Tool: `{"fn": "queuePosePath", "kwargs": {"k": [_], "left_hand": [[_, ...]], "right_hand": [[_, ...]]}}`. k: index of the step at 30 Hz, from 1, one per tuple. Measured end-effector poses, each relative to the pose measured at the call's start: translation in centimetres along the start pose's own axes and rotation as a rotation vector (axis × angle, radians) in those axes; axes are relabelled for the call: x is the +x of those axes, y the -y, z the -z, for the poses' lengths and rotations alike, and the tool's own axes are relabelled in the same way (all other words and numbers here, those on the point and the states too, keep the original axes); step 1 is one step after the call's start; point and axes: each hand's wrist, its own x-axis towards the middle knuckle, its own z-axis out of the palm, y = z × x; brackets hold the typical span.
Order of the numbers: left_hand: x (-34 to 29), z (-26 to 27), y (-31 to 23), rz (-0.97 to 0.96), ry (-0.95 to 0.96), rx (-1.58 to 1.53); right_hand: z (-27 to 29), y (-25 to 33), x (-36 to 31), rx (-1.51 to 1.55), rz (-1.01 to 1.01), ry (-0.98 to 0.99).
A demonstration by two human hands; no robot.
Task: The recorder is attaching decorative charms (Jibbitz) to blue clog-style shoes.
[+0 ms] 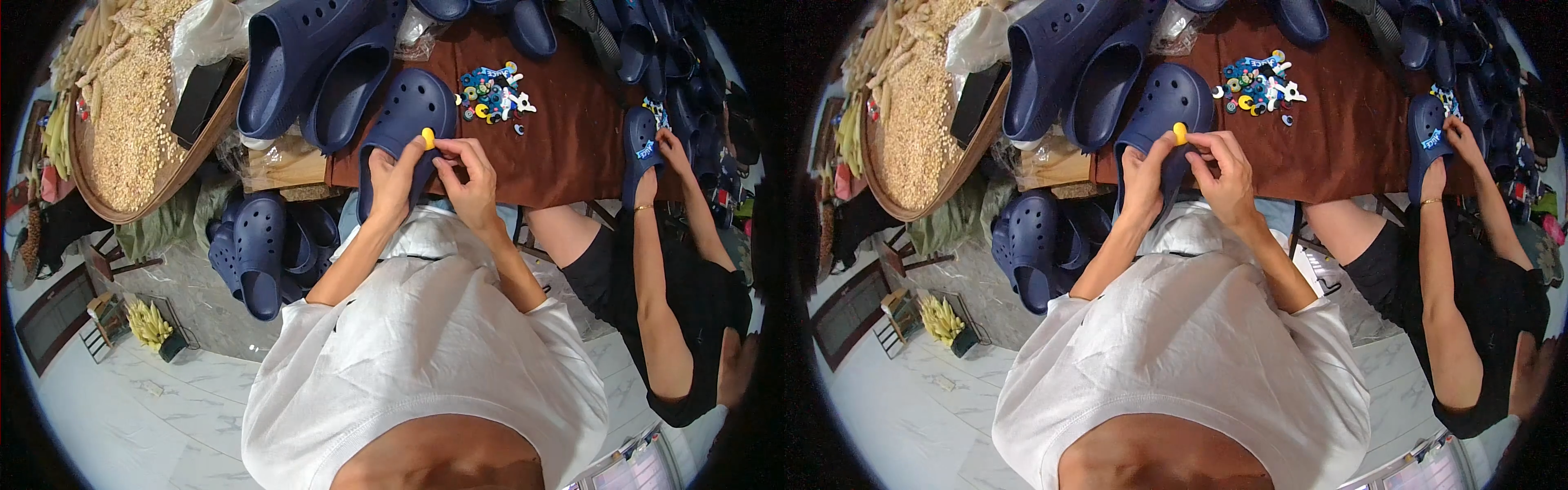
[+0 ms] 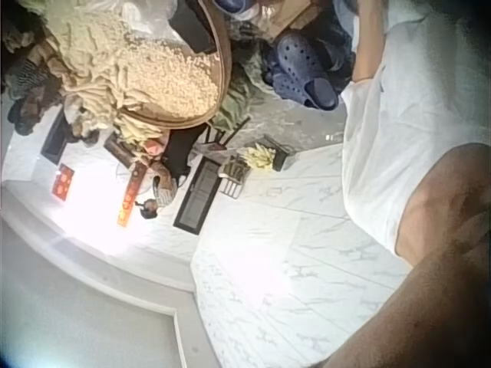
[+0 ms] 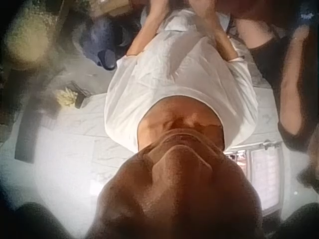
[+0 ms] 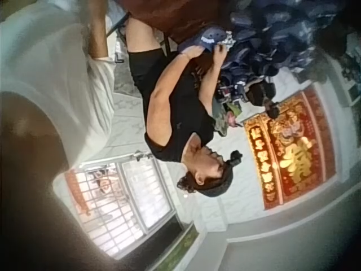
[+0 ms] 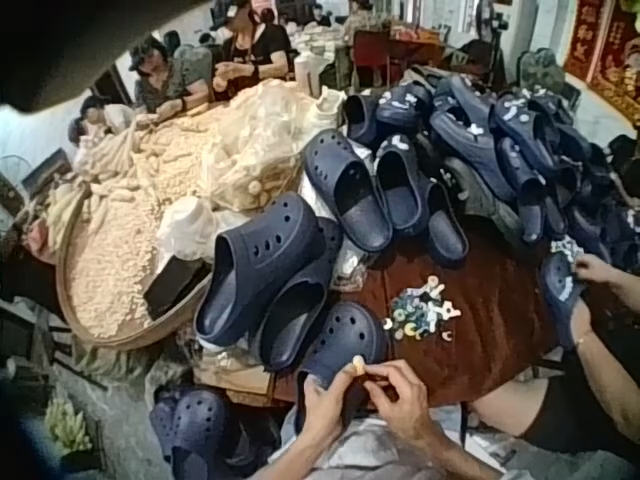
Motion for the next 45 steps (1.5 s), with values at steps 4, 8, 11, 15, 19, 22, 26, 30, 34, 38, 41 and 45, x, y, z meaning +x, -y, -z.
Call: {"fn": "queuePosePath", "kwargs": {"k": [4,8,11,15,19,22,26,30,34,38,41,45], "left_hand": [[0.4,0.4,-0.6,0.118,-0.02,-0.163],[-0.2,0.8,-1.3,0.156,-0.08,-0.151],[-1.2,0.7,-1.2,0.112,-0.125,-0.191],[-1.9,0.5,-1.1,0.077,-0.123,-0.2],[-1.7,0.3,-0.7,0.112,-0.126,-0.146],[-1.8,0.1,-0.5,0.121,-0.107,-0.152],[-1.1,0.8,0.0,0.189,-0.067,-0.197],[-0.4,0.2,-0.7,0.303,-0.005,-0.351],[0.0,0.2,-1.0,0.335,0.017,-0.362],[0.6,0.3,-0.4,0.396,0.004,-0.374],[0.7,0.3,0.7,0.344,0.035,-0.402],[0.0,0.1,1.1,0.346,0.013,-0.487]], "right_hand": [[0.5,-0.6,-0.8,-0.019,-0.056,-0.013],[1.8,-2.1,-0.1,-0.088,-0.048,-0.058],[2.8,-3.3,1.9,-0.208,-0.002,-0.06],[2.9,-5.5,5.1,-0.327,0.005,-0.051],[2.1,-6.4,7.4,-0.507,0.19,-0.053],[1.8,-6.6,8.0,-0.582,0.176,-0.013],[2.0,-6.5,8.2,-0.619,0.166,0.011],[2.3,-6.7,8.0,-0.579,0.191,-0.019],[3.2,-6.1,7.4,-0.361,0.137,-0.055],[3.9,-3.4,6.4,-0.156,0.018,-0.044],[3.3,-1.4,5.9,0.004,-0.104,0.06],[2.7,-0.3,5.7,-0.089,-0.05,0.108]]}}
